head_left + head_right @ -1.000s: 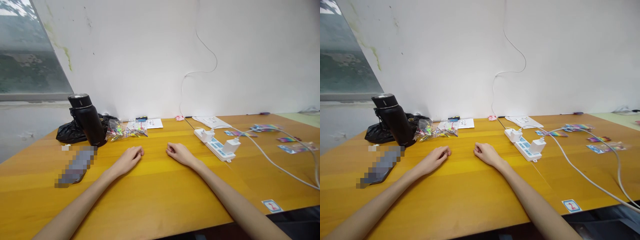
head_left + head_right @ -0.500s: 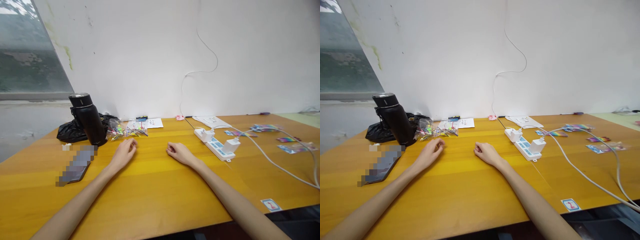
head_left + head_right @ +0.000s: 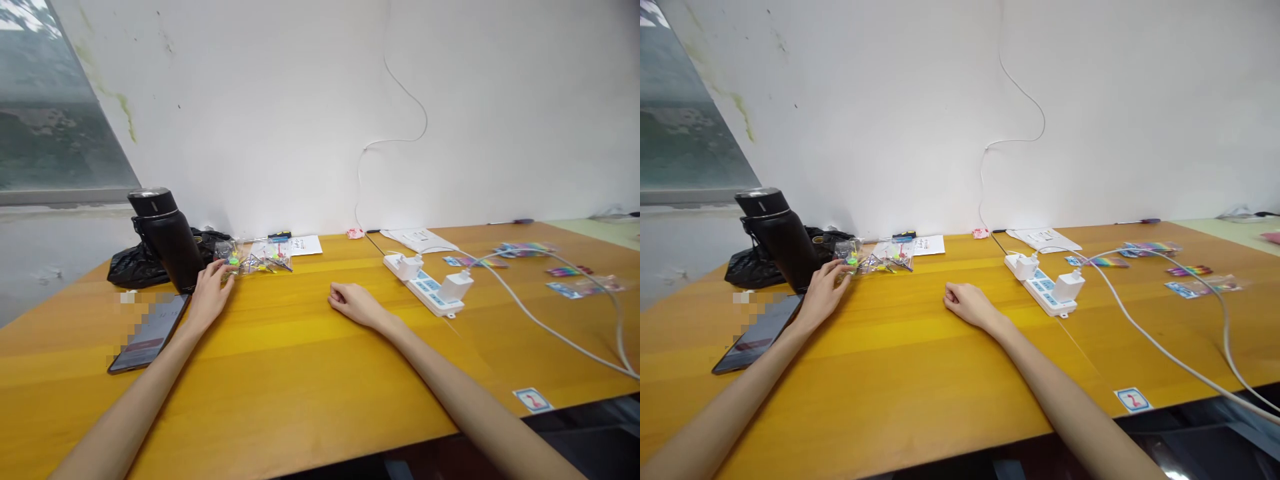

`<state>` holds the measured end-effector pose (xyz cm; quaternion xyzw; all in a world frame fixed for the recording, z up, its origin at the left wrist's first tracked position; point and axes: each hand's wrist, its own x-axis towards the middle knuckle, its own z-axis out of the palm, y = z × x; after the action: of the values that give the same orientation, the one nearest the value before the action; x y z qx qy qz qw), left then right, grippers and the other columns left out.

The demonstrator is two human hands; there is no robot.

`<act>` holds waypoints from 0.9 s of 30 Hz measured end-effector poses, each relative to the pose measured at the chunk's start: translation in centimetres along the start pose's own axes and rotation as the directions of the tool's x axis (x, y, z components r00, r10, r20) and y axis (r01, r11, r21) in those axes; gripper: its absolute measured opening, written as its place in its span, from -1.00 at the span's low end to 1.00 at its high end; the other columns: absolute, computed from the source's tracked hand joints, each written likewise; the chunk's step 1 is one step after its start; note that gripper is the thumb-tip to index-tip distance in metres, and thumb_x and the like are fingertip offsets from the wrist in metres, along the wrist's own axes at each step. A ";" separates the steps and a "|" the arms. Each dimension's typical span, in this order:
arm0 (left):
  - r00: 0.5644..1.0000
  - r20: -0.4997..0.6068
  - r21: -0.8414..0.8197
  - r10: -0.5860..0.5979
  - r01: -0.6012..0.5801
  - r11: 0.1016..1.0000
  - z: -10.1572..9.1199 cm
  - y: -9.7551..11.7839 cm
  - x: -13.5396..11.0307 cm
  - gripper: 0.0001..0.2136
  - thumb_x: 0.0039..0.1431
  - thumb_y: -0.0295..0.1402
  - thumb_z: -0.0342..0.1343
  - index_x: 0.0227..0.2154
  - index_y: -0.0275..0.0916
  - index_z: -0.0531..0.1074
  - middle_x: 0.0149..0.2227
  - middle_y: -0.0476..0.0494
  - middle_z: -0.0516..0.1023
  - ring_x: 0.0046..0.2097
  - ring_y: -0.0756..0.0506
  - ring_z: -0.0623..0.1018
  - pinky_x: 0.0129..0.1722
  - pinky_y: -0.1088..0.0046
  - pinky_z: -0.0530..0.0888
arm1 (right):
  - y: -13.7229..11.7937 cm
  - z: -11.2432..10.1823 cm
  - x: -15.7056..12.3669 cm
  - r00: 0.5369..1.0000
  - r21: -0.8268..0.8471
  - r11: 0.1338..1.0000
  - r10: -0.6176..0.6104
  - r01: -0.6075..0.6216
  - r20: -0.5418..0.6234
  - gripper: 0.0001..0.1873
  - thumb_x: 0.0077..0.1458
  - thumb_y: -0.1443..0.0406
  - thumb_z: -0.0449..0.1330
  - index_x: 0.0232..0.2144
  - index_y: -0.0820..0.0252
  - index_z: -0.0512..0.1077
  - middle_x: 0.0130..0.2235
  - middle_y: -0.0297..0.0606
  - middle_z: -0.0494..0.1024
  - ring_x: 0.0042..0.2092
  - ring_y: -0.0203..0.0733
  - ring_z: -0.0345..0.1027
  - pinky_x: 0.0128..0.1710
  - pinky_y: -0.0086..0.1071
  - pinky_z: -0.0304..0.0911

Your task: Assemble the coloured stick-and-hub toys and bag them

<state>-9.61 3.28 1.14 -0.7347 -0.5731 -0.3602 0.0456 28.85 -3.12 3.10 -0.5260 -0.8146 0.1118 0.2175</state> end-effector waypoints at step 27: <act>0.795 0.246 -0.579 0.555 -0.338 0.742 -2.3 11.1 -2.4 -0.71 0.35 -0.45 -0.07 -0.19 -0.12 0.60 0.06 -0.11 0.62 0.16 -0.18 0.47 0.20 0.15 0.38 | 0.2 -0.2 0.0 0.970 0.004 0.983 0.182 -0.184 -0.164 -0.91 0.23 0.29 0.11 -0.36 0.13 0.31 -0.42 -0.36 0.49 -0.41 -0.28 0.29 -0.41 -0.43 -0.05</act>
<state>-1.23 -3.50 5.30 -0.8953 -0.2562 -0.3161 -0.1812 29.16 -3.00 3.22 -0.6076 -0.7425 0.0834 0.2693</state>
